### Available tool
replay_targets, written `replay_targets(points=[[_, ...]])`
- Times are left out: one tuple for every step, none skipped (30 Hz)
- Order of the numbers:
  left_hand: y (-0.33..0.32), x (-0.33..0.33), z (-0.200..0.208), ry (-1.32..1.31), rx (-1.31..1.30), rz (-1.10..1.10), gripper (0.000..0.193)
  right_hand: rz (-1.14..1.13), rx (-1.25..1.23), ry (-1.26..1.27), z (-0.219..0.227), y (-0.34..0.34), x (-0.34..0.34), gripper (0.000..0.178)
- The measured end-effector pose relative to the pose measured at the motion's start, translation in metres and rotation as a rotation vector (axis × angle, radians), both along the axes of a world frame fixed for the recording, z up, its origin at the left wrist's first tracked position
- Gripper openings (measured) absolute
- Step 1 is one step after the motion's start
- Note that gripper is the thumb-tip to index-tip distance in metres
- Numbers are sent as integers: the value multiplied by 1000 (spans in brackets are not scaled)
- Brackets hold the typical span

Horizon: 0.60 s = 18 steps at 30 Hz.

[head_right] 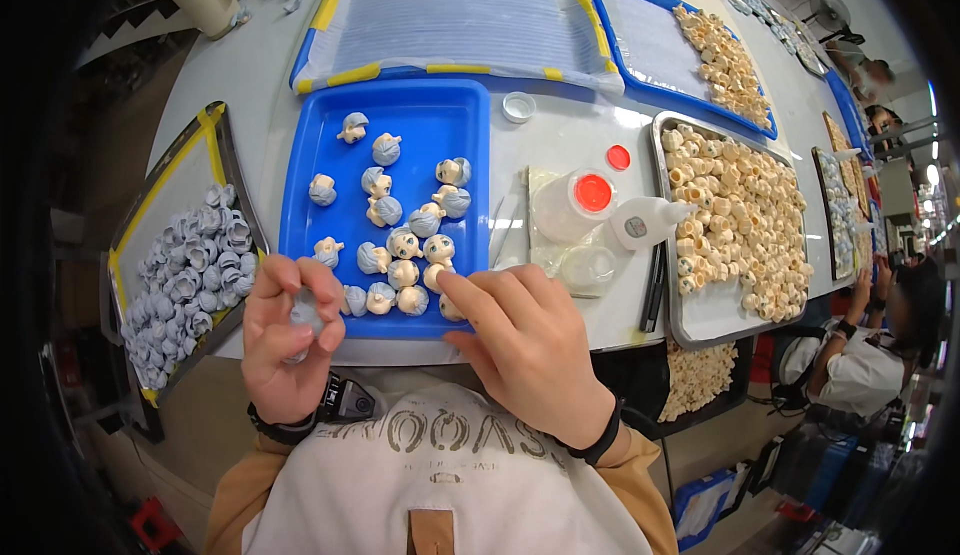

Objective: The person assembles small decorative items by inserting a white component into a blue shell-like base. They pick up the parts from trays, apply adhesive from a bottle, and place the finished items onto a blue tray.

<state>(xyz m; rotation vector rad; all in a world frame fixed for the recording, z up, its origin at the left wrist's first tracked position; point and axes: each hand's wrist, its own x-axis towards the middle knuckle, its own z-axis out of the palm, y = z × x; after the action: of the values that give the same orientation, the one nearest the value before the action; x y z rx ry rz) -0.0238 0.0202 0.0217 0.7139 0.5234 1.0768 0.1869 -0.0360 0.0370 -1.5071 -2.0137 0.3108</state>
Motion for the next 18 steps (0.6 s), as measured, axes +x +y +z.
replay_targets(points=[[0,2,2,20,-23,-22,29,8,-2,11,-1,0,1,51],[0,3,4,39,-46,-44,27,17,-4,22,-2,-1,2,51],[0,4,5,59,-72,-68,25,24,-8,33,-3,-3,3,51],[0,3,5,18,-81,-92,24,17,-8,73,-3,-5,4,49],[0,2,4,-23,-91,-116,23,10,-7,114,-2,-8,5,48],[1,1,3,-65,-100,-139,22,4,-7,155,0,-10,6,48],[1,0,0,-85,-67,-122,22,8,20,205,3,-11,8,50],[2,0,-5,-104,-34,-104,22,11,48,255,6,-12,10,52],[3,-1,-9,-123,0,-86,22,16,75,305,7,-13,12,54],[2,-1,-9,-113,17,-91,22,24,54,368,7,-17,16,56],[2,-2,-10,-103,33,-96,22,33,62,391,6,-19,19,56],[2,-2,-10,-96,47,-105,22,37,69,413,7,-21,22,56],[2,-2,-10,-89,34,-120,23,40,77,435,7,-22,23,56],[2,-2,-10,-82,20,-136,25,38,82,467,5,-25,23,56],[2,1,-10,-82,10,-157,26,33,91,492,2,-30,25,55],[2,2,-9,-65,8,-149,29,25,100,517,0,-34,27,55],[1,0,-5,-48,7,-144,32,31,123,524,-3,-36,29,55],[0,2,-4,-44,3,-148,35,27,145,517,-1,-37,32,55]])
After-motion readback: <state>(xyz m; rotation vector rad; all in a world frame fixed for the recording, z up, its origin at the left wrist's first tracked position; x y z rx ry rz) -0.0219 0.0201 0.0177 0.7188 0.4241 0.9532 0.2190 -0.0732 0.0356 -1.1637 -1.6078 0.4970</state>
